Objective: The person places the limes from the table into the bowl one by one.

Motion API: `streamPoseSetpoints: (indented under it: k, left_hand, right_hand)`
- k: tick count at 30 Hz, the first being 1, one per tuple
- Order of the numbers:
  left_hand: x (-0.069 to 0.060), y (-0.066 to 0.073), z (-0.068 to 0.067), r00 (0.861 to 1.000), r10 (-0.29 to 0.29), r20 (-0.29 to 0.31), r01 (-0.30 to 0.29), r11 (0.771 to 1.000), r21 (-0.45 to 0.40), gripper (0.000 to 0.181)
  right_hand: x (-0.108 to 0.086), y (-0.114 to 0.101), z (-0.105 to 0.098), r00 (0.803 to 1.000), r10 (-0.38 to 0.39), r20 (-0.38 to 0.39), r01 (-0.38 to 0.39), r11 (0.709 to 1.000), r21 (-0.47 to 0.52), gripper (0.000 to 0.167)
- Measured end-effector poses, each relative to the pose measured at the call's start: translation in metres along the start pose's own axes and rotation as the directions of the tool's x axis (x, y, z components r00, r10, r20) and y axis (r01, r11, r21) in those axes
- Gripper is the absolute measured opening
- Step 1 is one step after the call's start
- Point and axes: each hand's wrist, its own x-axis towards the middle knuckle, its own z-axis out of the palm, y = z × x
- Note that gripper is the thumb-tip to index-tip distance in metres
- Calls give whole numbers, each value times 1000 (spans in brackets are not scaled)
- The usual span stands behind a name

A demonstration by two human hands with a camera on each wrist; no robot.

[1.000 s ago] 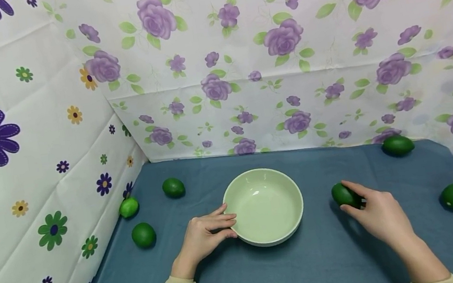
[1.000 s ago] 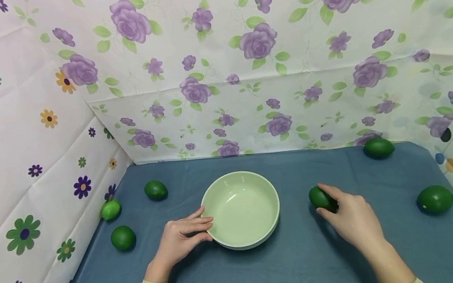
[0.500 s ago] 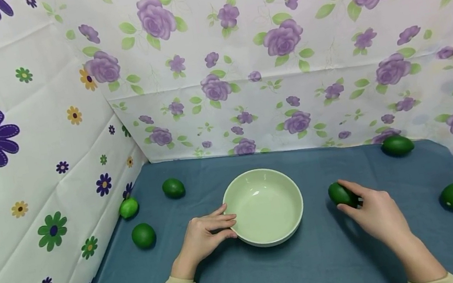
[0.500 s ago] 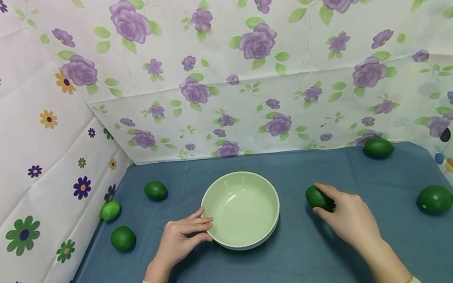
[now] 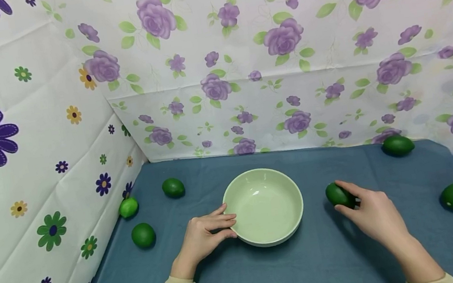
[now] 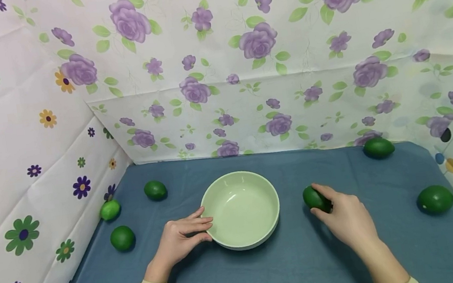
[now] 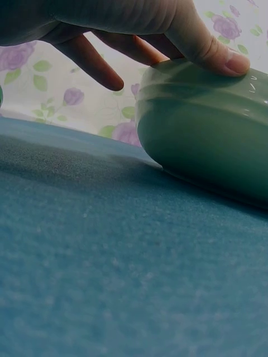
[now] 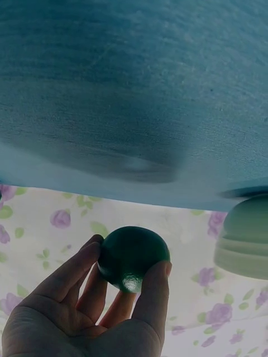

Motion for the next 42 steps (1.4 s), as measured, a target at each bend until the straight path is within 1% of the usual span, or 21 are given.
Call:
streamPoseSetpoints:
  k: [12,22,33,42]
  left_hand:
    - [1,3,-1,1000,-14,0,14,1000,-4,34]
    - [-1,2,0,1000,-14,-2,14,1000,0,34]
    - [1,4,-1,1000,-11,1,11,1000,6,34]
    - [0,4,-1,1000,-11,-4,11,1000,6,34]
  right_hand:
    - [0,-2,-1,1000,-2,5,2,1000,0,66]
    - [4,-6,-1,1000,-27,2,27,1000,1,65]
    - [5,-15,-1,999,-43,-3,43,999,15,65]
    - [10,-27,-2,996,-86,-23,86,996,9,65]
